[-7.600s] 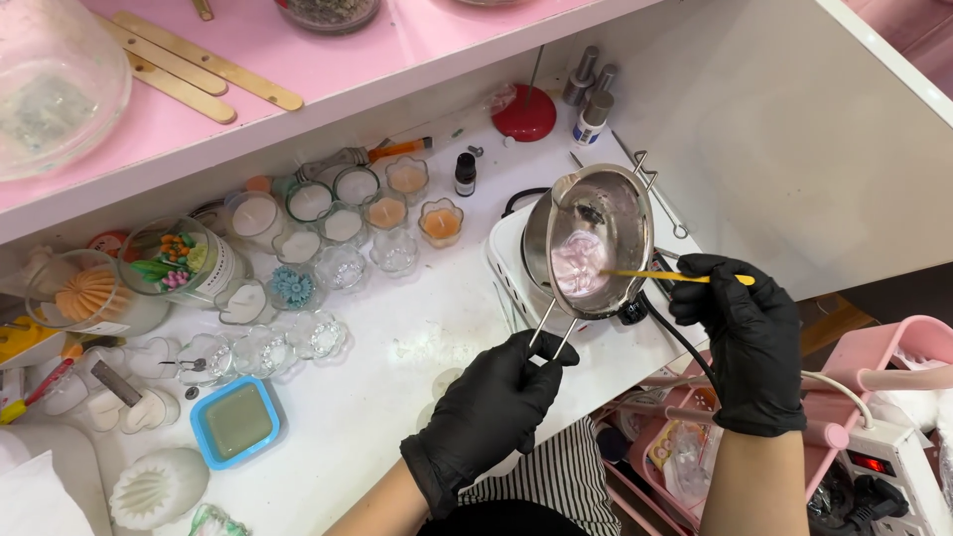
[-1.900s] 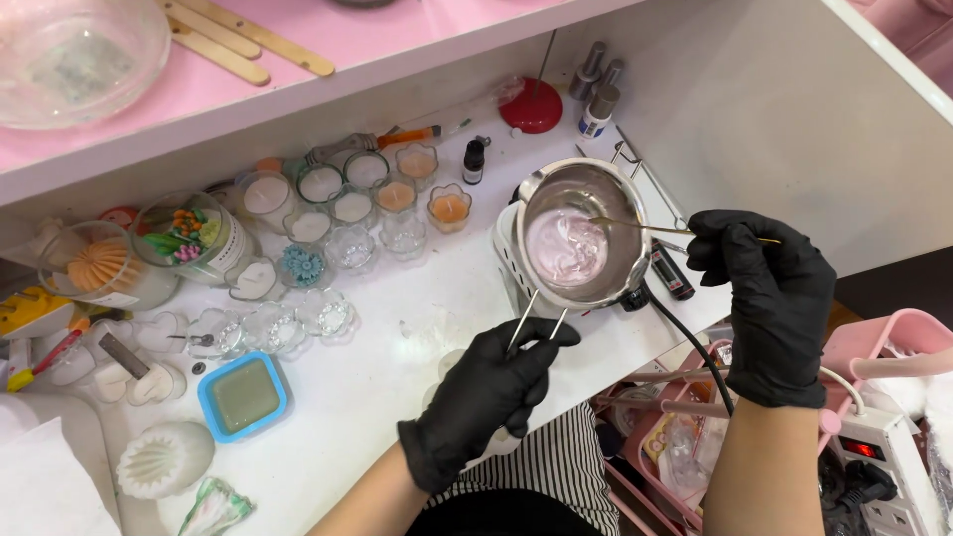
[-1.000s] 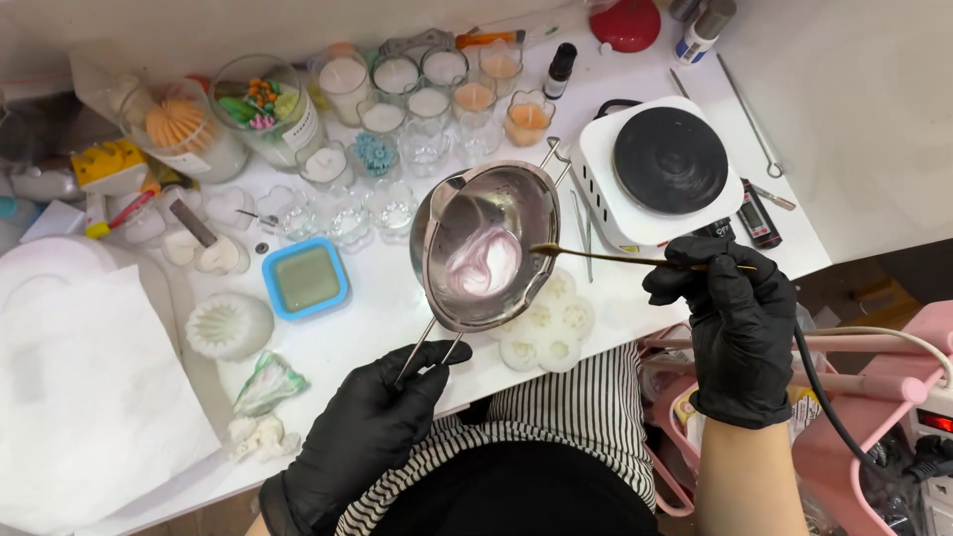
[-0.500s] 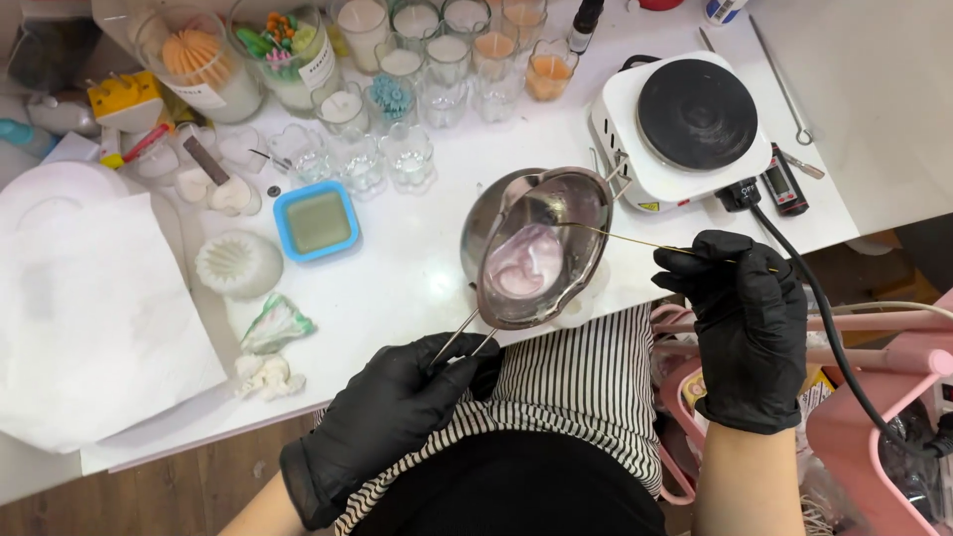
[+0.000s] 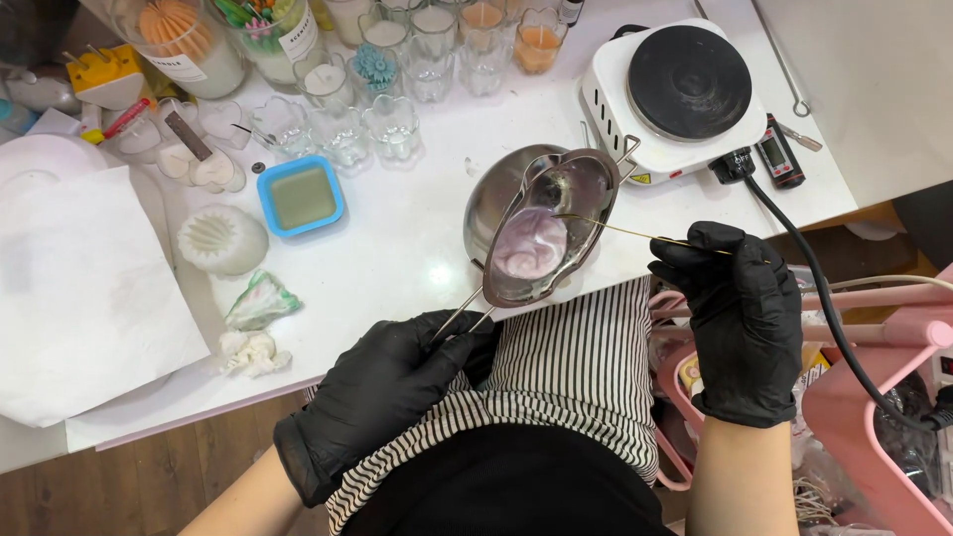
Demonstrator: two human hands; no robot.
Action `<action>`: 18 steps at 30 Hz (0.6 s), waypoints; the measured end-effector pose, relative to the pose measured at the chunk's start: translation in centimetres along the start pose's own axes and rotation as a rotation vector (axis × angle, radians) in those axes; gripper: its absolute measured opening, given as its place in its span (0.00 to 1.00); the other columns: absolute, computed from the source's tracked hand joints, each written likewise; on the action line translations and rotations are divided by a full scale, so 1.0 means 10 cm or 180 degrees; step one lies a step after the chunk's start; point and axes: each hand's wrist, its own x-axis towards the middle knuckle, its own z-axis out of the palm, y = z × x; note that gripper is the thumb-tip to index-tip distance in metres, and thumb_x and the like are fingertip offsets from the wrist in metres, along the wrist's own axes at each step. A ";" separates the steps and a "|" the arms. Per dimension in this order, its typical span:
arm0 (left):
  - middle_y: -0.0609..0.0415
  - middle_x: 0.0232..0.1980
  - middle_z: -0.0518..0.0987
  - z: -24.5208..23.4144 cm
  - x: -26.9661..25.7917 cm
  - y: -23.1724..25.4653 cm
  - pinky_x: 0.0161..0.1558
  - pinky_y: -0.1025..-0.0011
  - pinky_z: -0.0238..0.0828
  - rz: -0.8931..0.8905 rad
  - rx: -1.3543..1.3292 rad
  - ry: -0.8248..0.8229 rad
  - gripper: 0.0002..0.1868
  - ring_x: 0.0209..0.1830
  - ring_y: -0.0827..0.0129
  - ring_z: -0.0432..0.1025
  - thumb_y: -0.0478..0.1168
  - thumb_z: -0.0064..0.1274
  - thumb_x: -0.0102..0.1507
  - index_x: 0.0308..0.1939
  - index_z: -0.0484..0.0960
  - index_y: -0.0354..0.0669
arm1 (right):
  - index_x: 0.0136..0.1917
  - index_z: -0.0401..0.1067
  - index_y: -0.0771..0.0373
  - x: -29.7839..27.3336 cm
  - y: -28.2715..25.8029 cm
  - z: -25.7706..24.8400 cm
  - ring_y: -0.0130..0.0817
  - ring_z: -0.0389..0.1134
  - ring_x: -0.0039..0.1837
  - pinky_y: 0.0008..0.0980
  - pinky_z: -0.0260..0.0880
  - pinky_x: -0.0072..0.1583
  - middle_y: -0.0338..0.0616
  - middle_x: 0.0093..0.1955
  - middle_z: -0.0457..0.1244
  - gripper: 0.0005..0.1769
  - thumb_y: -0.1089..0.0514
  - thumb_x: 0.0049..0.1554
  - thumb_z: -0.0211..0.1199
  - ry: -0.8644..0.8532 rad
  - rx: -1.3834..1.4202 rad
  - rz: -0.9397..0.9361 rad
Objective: Pouring melted pink wax from a small pot into flower-shaped silicone molds.
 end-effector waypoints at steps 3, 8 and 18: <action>0.58 0.33 0.88 0.02 -0.01 -0.01 0.41 0.71 0.76 0.0009 0.0134 0.0064 0.17 0.31 0.70 0.82 0.52 0.48 0.65 0.48 0.87 0.50 | 0.67 0.69 0.75 -0.01 0.00 -0.03 0.60 0.70 0.66 0.54 0.70 0.71 0.62 0.61 0.67 0.25 0.50 0.70 0.56 -0.0019 -0.0016 -0.0027; 0.56 0.30 0.87 0.04 -0.03 0.03 0.39 0.69 0.75 0.0114 0.0248 0.0124 0.16 0.28 0.66 0.81 0.52 0.47 0.66 0.44 0.87 0.49 | 0.68 0.68 0.74 -0.03 0.01 -0.04 0.60 0.70 0.66 0.55 0.70 0.70 0.63 0.61 0.67 0.25 0.49 0.69 0.57 -0.0049 0.0033 0.0018; 0.55 0.26 0.85 0.04 -0.06 0.10 0.33 0.65 0.73 0.0046 0.0549 0.0123 0.15 0.22 0.59 0.77 0.51 0.46 0.65 0.47 0.86 0.55 | 0.68 0.68 0.74 -0.06 0.03 -0.06 0.59 0.70 0.66 0.54 0.70 0.71 0.63 0.62 0.67 0.25 0.50 0.70 0.57 -0.0130 0.0038 0.0006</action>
